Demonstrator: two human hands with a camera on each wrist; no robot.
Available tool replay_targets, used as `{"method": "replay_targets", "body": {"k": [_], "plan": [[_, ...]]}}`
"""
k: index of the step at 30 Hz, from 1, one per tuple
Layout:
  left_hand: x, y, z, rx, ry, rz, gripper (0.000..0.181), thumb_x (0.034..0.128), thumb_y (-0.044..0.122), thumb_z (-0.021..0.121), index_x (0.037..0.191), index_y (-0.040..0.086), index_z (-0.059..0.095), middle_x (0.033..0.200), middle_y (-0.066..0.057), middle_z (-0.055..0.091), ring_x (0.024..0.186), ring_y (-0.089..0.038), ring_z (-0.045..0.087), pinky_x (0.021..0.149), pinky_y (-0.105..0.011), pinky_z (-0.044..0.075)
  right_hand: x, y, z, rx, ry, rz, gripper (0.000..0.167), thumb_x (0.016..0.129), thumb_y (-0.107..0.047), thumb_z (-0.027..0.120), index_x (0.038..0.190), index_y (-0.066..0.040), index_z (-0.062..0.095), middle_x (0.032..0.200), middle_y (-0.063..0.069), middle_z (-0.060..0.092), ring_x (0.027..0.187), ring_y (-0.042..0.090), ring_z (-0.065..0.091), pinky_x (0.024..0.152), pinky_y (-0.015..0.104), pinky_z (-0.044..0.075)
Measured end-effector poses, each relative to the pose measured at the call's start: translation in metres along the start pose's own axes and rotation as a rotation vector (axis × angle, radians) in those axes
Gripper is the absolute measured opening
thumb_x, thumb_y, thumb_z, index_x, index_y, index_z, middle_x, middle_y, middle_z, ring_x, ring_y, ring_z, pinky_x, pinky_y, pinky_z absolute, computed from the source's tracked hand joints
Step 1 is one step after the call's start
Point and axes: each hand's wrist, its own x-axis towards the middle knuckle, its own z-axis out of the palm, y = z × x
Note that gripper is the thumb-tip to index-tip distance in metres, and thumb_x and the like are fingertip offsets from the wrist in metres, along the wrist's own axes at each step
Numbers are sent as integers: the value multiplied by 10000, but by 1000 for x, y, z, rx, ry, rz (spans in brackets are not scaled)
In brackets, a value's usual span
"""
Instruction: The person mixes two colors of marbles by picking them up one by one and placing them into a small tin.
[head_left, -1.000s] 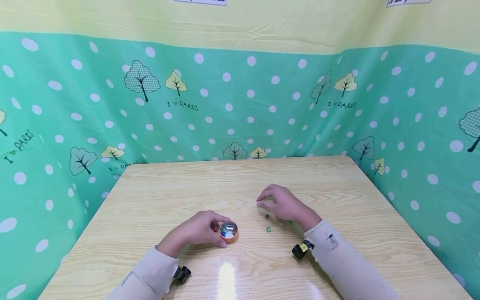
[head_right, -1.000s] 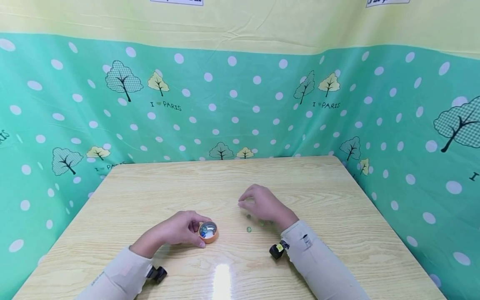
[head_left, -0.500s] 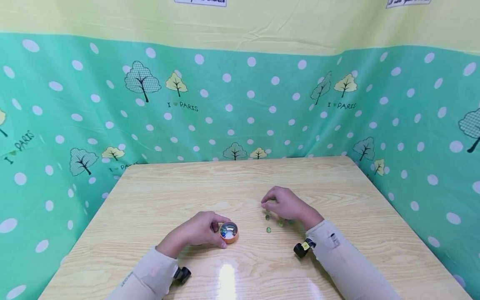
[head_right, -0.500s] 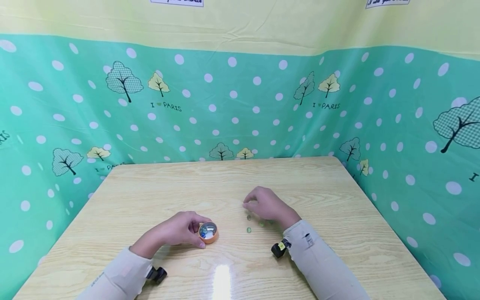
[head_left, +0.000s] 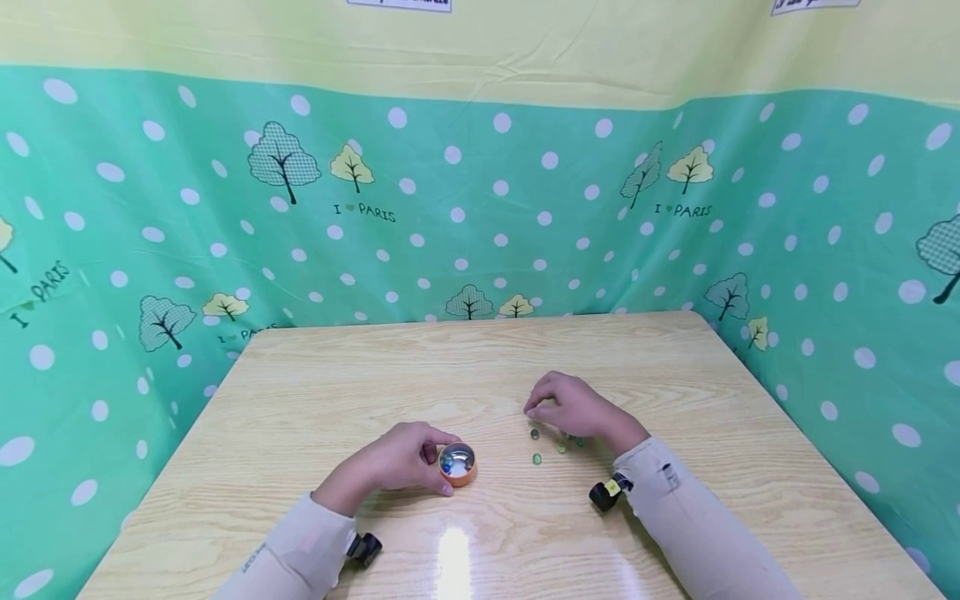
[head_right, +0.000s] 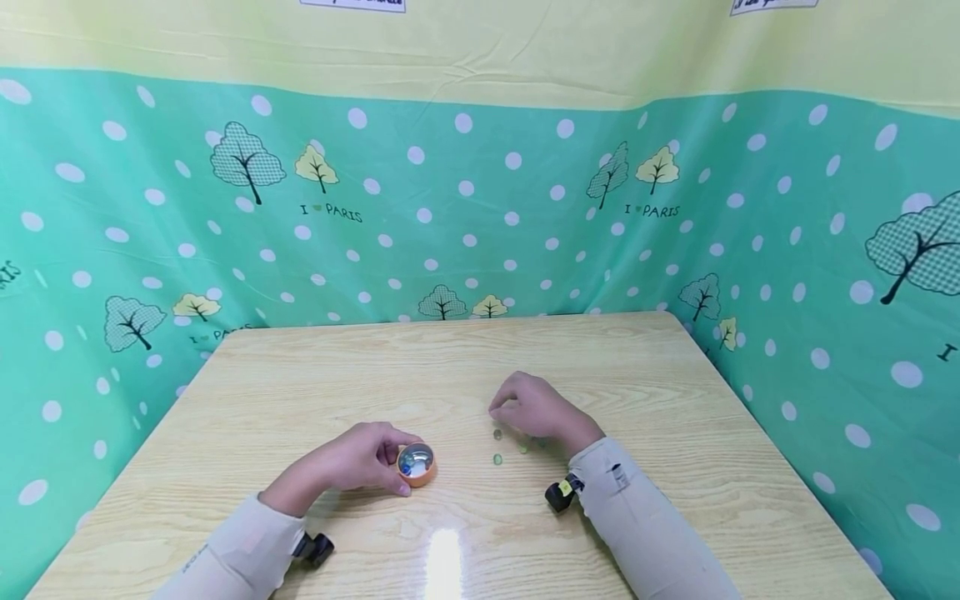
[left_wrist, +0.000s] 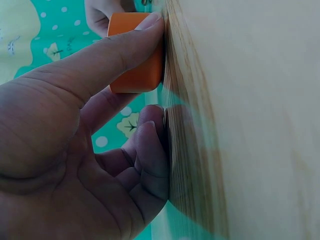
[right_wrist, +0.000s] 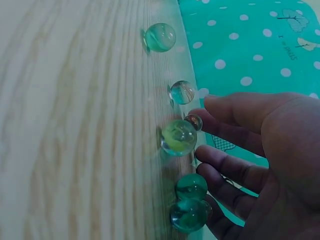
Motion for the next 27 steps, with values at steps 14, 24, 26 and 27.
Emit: {"method": "replay_targets", "body": {"k": [14, 24, 26, 27], "plan": [[1, -2, 1, 7, 2, 7, 607, 708, 290, 970, 1271, 252, 745, 796, 55, 649, 680, -101, 527, 601, -251, 442, 0, 5, 1, 5, -35, -6, 105, 958, -253, 761, 1054, -239, 803, 1257, 12, 588, 1186, 245, 570, 1013, 495, 463], [1, -2, 1, -12, 1, -35, 640, 707, 286, 970, 1300, 249, 732, 831, 39, 651, 730, -128, 535, 625, -270, 439, -1, 5, 1, -5, -35, -4, 151, 912, -205, 812, 1057, -249, 804, 1264, 6, 584, 1211, 256, 561, 1057, 518, 444], [0, -2, 1, -15, 2, -43, 652, 705, 288, 971, 1308, 245, 729, 833, 35, 648, 739, -131, 535, 631, -269, 438, -1, 6, 2, -12, -28, -6, 147, 909, -198, 814, 1046, -251, 806, 1264, 7, 586, 1209, 257, 562, 1056, 525, 445], [0, -2, 1, -16, 4, -43, 653, 703, 285, 972, 1308, 242, 729, 832, 32, 646, 739, -135, 535, 631, -268, 438, -1, 6, 2, -13, -28, -5, 144, 908, -197, 816, 1041, -252, 808, 1267, 6, 585, 1209, 257, 561, 1057, 523, 444]]}}
